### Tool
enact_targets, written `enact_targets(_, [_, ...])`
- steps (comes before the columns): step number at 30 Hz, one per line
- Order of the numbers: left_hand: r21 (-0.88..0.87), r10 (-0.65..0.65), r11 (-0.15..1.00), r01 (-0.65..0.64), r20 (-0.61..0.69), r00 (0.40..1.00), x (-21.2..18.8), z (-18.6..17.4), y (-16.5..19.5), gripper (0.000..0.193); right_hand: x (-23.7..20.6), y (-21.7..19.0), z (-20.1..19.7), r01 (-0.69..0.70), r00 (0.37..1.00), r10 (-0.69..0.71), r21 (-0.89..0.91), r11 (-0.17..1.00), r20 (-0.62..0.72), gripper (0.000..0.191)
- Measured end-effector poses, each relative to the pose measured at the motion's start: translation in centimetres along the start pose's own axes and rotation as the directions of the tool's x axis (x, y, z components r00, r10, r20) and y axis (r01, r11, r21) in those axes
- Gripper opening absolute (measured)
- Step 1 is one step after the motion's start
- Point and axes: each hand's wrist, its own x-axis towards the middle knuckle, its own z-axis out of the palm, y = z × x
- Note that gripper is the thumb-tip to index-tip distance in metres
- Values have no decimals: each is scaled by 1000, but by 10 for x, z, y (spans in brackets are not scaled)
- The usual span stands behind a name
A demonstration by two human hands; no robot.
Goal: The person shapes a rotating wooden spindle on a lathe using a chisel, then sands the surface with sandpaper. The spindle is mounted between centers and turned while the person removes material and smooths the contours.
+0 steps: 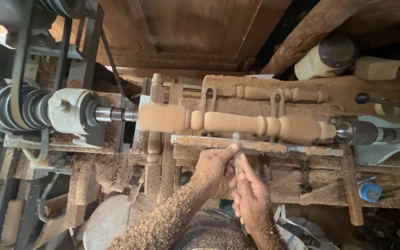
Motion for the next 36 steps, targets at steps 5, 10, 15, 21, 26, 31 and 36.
enact_targets(5, [-21,-55,998,55,9,998,9,-1,1,34,14,11,2,-5,1000,5,22,1000,-27,55])
enact_targets(10, [10,-35,999,35,2,999,10,8,10,33,16,5,1,16,997,-15,7,1000,-75,54])
enact_targets(15, [-75,-69,995,72,41,997,11,9,10,35,22,10,0,16,995,-12,35,999,-95,54])
enact_targets(21, [-70,-38,997,45,97,995,12,9,4,38,28,29,-2,61,990,-53,62,996,-129,54])
enact_targets(26, [-92,-60,993,68,93,994,14,13,0,35,31,40,-3,74,985,-57,99,992,-162,55])
enact_targets(31, [-38,-117,992,117,18,993,14,21,-8,37,33,56,-11,108,981,-89,103,989,-170,55])
enact_targets(36, [-58,-129,990,131,40,991,17,30,-22,34,41,77,-24,149,975,-119,154,977,-188,56])
